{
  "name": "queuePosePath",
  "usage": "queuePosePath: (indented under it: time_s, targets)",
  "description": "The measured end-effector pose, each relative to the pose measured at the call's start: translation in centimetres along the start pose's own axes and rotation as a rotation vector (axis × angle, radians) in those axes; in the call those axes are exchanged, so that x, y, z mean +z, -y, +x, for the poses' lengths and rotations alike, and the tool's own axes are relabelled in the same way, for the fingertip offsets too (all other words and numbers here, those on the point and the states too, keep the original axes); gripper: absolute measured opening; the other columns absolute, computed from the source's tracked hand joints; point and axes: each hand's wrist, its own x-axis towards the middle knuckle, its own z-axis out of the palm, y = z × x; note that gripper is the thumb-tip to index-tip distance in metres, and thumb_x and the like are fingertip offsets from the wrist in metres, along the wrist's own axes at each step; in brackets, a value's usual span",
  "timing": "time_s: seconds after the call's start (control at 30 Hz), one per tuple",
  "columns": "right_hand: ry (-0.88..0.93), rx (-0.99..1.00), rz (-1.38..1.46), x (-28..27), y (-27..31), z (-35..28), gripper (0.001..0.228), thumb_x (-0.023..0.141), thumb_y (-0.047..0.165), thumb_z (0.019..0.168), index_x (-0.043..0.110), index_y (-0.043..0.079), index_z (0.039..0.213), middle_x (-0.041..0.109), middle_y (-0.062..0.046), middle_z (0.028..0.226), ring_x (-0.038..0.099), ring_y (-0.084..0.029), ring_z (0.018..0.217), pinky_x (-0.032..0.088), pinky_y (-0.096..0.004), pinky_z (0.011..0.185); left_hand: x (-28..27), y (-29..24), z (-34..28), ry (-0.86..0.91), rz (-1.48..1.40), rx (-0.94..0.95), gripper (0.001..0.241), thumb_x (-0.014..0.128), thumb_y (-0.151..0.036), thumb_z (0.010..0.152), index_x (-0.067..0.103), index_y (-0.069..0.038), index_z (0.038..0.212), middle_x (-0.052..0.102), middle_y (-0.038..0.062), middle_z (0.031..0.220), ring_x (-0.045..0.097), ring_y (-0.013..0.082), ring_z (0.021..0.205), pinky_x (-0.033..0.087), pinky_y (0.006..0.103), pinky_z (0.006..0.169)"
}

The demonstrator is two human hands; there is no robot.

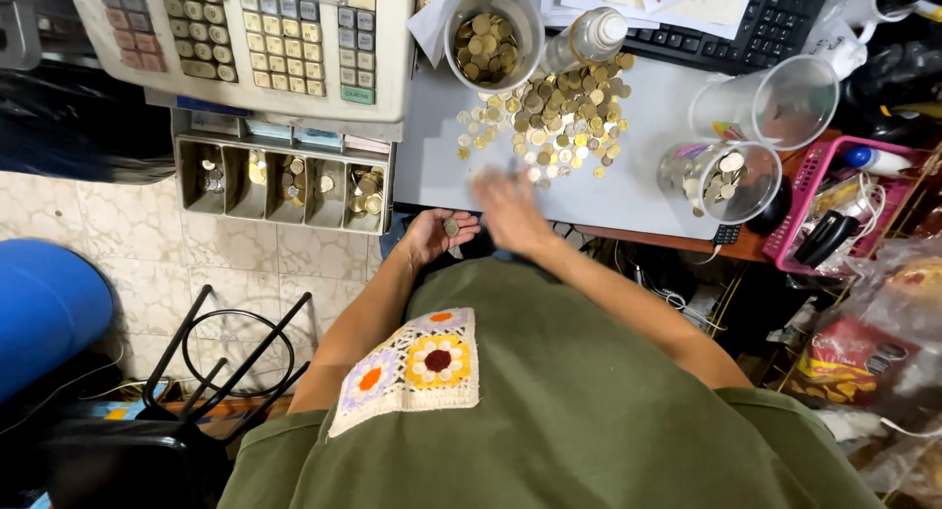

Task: Sorting a large pile of coins by denomination and placing them into a cash register drawer

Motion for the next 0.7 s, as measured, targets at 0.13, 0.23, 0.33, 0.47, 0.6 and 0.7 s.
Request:
queuePosePath:
  time_s: [0.13, 0.23, 0.33, 0.47, 0.6, 0.7]
  targets:
    - [-0.176, -0.312, 0.161, 4.9, 0.2, -0.3, 0.043, 0.053, 0.033, 0.1, 0.062, 0.013, 0.138, 0.06, -0.013, 0.14, 0.047, -0.036, 0.141, 0.017, -0.079, 0.112, -2.9, 1.0, 3.3, -0.016, -0.044, -0.024, 0.036, 0.056, -0.023, 0.094, 0.062, 0.005, 0.117, 0.071, 0.028, 0.111, 0.074, 0.0443, 0.102, 0.063, 0.0551, 0.091]
    - [-0.169, -0.211, 0.219, -1.9, 0.5, 2.7, 0.053, 0.063, 0.029, 0.097, 0.055, 0.006, 0.144, 0.047, -0.02, 0.152, 0.038, -0.042, 0.146, 0.02, -0.076, 0.113, -3.6, 1.5, 3.7, -0.009, -0.016, -0.016, 0.034, 0.052, -0.024, 0.096, 0.063, 0.003, 0.114, 0.073, 0.025, 0.111, 0.076, 0.0381, 0.097, 0.066, 0.0475, 0.085]
    - [-0.059, -0.083, 0.173, -2.0, -2.1, 3.5, 0.071, 0.067, 0.03, 0.095, 0.043, 0.001, 0.155, 0.03, -0.02, 0.167, 0.026, -0.041, 0.154, 0.018, -0.073, 0.117, -3.6, 1.7, 3.2, 0.009, 0.019, -0.008, 0.032, 0.048, -0.023, 0.097, 0.065, 0.001, 0.109, 0.074, 0.024, 0.111, 0.078, 0.0338, 0.093, 0.068, 0.0416, 0.081]
    - [-0.023, -0.023, 0.067, -1.2, -4.4, 1.5, 0.068, 0.061, 0.034, 0.099, 0.04, 0.006, 0.157, 0.032, -0.015, 0.167, 0.029, -0.037, 0.153, 0.02, -0.066, 0.12, -3.3, 0.8, 2.5, 0.015, 0.028, 0.004, 0.031, 0.047, -0.024, 0.098, 0.066, -0.001, 0.108, 0.075, 0.023, 0.112, 0.078, 0.0324, 0.094, 0.068, 0.0406, 0.082]
    - [-0.051, 0.035, 0.091, -1.9, -3.8, 1.0, 0.066, 0.064, 0.035, 0.099, 0.045, 0.004, 0.154, 0.034, -0.015, 0.166, 0.031, -0.039, 0.152, 0.019, -0.066, 0.12, -3.0, 0.6, 1.6, 0.009, 0.014, 0.013, 0.032, 0.047, -0.024, 0.098, 0.066, 0.0, 0.108, 0.075, 0.024, 0.112, 0.078, 0.0325, 0.095, 0.067, 0.0415, 0.085]
    - [-0.084, 0.122, 0.115, -4.1, -2.6, 3.8, 0.068, 0.067, 0.042, 0.1, 0.048, 0.003, 0.152, 0.031, -0.019, 0.166, 0.024, -0.04, 0.154, 0.019, -0.066, 0.121, -2.5, 0.4, 1.8, 0.014, 0.023, 0.024, 0.034, 0.046, -0.024, 0.1, 0.064, 0.002, 0.111, 0.074, 0.025, 0.114, 0.077, 0.034, 0.099, 0.066, 0.0432, 0.087]
